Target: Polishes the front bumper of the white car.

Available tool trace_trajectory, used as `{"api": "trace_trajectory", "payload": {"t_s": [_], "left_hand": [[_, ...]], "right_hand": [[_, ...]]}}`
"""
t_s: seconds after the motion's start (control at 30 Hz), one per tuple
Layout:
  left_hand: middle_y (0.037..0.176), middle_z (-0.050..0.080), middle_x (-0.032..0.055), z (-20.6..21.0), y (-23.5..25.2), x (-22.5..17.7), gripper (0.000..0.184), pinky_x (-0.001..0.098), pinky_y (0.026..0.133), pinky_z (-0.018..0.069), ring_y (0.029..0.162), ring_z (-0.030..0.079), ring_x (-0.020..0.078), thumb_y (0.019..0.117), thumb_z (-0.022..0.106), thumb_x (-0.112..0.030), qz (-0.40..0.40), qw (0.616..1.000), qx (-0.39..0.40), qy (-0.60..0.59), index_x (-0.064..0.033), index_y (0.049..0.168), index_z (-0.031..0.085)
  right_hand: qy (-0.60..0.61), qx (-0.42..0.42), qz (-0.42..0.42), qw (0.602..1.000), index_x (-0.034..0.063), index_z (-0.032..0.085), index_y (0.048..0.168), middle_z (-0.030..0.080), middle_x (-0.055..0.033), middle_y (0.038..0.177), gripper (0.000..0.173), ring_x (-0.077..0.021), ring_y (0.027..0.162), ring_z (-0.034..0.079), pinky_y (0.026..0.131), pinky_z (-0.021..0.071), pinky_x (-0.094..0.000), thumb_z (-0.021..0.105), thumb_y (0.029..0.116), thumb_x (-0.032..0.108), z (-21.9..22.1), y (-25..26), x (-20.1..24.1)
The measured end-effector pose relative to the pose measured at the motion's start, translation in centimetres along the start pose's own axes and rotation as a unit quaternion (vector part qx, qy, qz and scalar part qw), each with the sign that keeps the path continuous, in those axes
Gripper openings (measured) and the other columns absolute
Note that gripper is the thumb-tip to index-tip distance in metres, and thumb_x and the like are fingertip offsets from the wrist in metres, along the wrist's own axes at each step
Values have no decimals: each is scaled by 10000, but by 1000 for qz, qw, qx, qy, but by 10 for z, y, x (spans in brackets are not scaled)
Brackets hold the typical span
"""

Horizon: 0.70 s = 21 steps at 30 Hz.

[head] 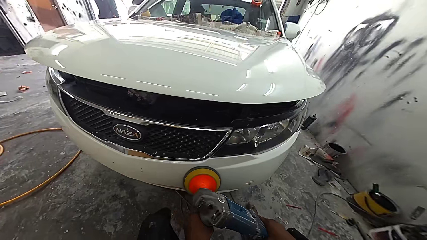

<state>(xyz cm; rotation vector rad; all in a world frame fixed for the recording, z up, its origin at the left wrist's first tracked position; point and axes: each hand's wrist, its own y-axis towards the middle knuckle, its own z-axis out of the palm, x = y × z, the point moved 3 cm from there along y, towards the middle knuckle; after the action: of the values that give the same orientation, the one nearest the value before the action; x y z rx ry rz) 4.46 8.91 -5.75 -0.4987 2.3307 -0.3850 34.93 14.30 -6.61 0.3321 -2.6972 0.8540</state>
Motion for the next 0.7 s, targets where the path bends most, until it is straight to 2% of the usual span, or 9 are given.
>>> {"api": "trace_trajectory", "payload": {"t_s": [0.1,0.2,0.3,0.37,0.47,0.53,0.6,0.7], "left_hand": [[1084,745,188,-11,6,11,553,552,965,531,1077,706,347,768,808,-427,-2,999,-48,-27,-6,1116,726],[1057,739,221,-29,15,44,628,577,950,541,1044,712,382,731,839,-415,20,983,-165,-73,53,1128,702],[1108,705,283,-39,20,76,686,584,1001,508,1085,683,423,713,873,-311,27,961,-236,-143,120,1195,645],[1096,705,284,-33,25,94,665,564,995,521,1065,692,401,699,869,-218,44,940,-272,-200,135,1206,621],[1124,691,290,-7,32,115,718,491,1016,523,1082,687,350,677,860,-139,67,918,-279,-273,171,1252,562],[1145,685,291,9,36,121,718,469,1030,520,1100,683,331,681,865,-121,61,917,-255,-302,170,1260,555],[1118,697,283,20,35,114,674,467,1020,525,1077,693,324,682,870,-118,54,922,-232,-304,164,1223,586],[1095,713,266,30,31,97,656,503,1009,530,1065,701,345,687,876,-185,55,940,-205,-268,136,1199,620]], "right_hand": [[-35,9,-14,999,97,645,1299,723,-162,1146,660,-349,1101,686,965,518,-614,834,736,386,-10,16,19],[-77,12,-29,997,90,632,1304,717,-174,1142,647,-371,1100,679,957,507,-633,821,746,358,-13,32,64],[-120,30,-32,992,52,613,1310,700,-209,1152,633,-403,1108,667,926,509,-634,804,778,338,-23,36,116],[-147,39,-33,988,46,612,1290,693,-219,1149,610,-414,1106,662,907,512,-638,791,785,338,-28,38,136],[-184,53,-31,981,40,610,1275,688,-227,1150,583,-424,1106,658,905,509,-636,775,799,334,-29,37,147],[-199,59,-23,978,31,605,1271,687,-231,1153,567,-430,1106,657,899,509,-633,766,814,326,-29,32,146],[-202,52,-9,978,35,609,1259,692,-225,1145,552,-425,1094,666,881,516,-634,761,814,324,-28,24,134],[-189,43,15,981,45,606,1289,689,-229,1161,593,-434,1097,665,879,516,-647,770,805,346,-24,12,106]]}}
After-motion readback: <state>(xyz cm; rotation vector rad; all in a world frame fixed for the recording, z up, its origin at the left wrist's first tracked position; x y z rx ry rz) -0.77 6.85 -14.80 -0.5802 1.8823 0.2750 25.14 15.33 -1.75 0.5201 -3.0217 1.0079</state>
